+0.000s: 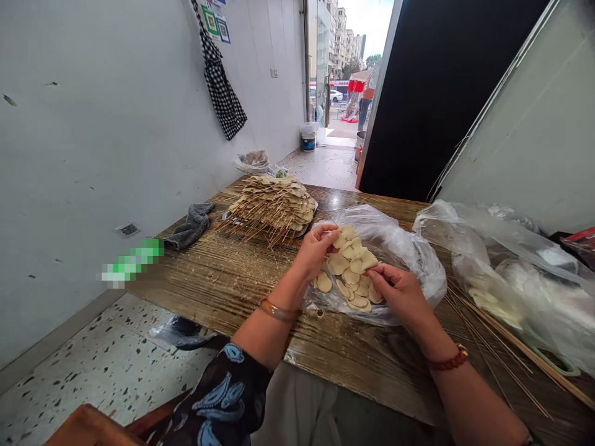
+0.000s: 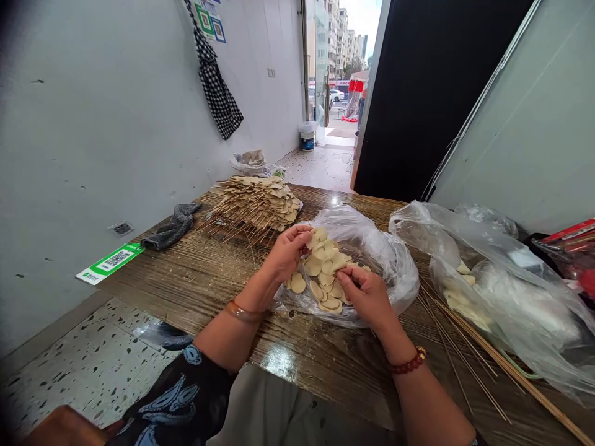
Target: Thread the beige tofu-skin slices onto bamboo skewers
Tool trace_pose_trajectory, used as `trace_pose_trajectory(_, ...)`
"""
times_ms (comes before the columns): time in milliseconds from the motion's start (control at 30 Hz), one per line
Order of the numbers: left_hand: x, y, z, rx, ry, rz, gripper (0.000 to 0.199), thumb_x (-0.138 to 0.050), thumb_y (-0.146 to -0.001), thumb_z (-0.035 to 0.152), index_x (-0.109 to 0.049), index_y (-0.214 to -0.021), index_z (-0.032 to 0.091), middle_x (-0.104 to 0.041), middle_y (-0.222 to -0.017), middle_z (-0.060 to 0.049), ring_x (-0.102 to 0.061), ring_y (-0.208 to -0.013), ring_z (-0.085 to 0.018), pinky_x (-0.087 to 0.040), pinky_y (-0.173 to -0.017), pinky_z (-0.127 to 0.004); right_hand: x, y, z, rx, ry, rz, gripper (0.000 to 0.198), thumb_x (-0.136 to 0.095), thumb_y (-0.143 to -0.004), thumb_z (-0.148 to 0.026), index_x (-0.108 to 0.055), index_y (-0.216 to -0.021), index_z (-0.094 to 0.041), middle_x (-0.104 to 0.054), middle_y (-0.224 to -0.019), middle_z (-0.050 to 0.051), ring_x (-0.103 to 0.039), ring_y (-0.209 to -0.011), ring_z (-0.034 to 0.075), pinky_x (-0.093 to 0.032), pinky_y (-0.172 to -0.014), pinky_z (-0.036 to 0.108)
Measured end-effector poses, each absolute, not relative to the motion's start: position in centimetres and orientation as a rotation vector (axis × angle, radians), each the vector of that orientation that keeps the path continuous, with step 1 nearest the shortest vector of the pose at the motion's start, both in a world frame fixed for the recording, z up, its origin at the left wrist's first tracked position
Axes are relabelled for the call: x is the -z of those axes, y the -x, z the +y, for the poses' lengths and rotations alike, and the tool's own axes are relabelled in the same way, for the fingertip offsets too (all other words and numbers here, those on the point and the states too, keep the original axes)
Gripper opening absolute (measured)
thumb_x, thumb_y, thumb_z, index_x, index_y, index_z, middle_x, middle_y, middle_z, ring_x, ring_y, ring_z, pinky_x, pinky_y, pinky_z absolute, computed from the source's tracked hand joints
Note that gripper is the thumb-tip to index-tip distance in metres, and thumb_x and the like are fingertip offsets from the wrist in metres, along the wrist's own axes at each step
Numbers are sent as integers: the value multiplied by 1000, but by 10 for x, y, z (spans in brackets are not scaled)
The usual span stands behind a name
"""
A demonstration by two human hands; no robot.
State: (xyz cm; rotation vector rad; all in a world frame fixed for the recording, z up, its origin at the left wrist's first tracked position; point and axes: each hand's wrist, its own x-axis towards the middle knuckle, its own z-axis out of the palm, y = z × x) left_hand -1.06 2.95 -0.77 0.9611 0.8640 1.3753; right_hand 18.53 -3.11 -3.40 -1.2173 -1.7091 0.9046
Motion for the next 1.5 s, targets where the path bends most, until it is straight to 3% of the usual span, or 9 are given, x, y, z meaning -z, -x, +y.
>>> trace_pose_trajectory(133,8,10,28,-1252,-827,720,36,-78,-66,40,-68,-87,14,-69,-86,-6,-63,-71,-13,-51,-64,-24,35,-183,-32,-941,1199,-1691,37,-54,-87,-49,-69,-83,-16,-50,-52,-3,-42,-48,11,-34,-47,23)
trace_pose_trajectory(267,6,4,21,-1161,-815,590,32,-80,-67,32,-68,-88,11,-72,-87,-10,-67,-76,-16,-54,-73,-27,35,-180,-34,-965,1208,-1716,37,-52,-88,-48,-70,-82,-16,-49,-52,-3,-42,-48,11,-34,-46,23)
trace_pose_trajectory(500,0,9,20,-1223,-761,618,23,-71,-76,25,-64,-93,11,-73,-94,-12,-69,-77,-19,-56,-71,-30,28,-177,-36,-830,1210,-1791,32,-55,-86,-43,-73,-88,-16,-66,-68,3,-56,-61,15,-42,-56,25)
trace_pose_trajectory(900,0,5,19,-1230,-744,615,17,-66,-81,24,-66,-89,9,-74,-91,-13,-70,-79,-20,-56,-76,-32,37,-177,-34,-754,1279,-1753,32,-54,-86,-42,-74,-87,-16,-63,-63,2,-55,-57,15,-40,-53,25)
trace_pose_trajectory(1100,1,3,19,-1183,-707,571,25,-59,-87,29,-65,-101,9,-73,-98,-15,-70,-85,-20,-56,-79,-31,40,-177,-34,-878,1241,-1648,35,-53,-87,-46,-71,-88,-15,-56,-57,0,-46,-52,12,-36,-49,24)
trace_pose_trajectory(1233,6,-4,15,-1077,-755,532,28,-65,-83,27,-67,-101,7,-73,-93,-15,-71,-81,-20,-56,-77,-29,44,-177,-33,-869,1221,-1616,35,-54,-88,-47,-71,-90,-16,-61,-68,2,-49,-58,12,-38,-53,24)
trace_pose_trajectory(1500,9,-14,8,-1078,-733,533,22,-70,-77,21,-69,-94,7,-74,-89,-13,-70,-76,-17,-55,-72,-26,40,-171,-36,-836,1244,-1628,33,-52,-88,-45,-69,-87,-16,-54,-61,-1,-46,-57,13,-36,-53,24)
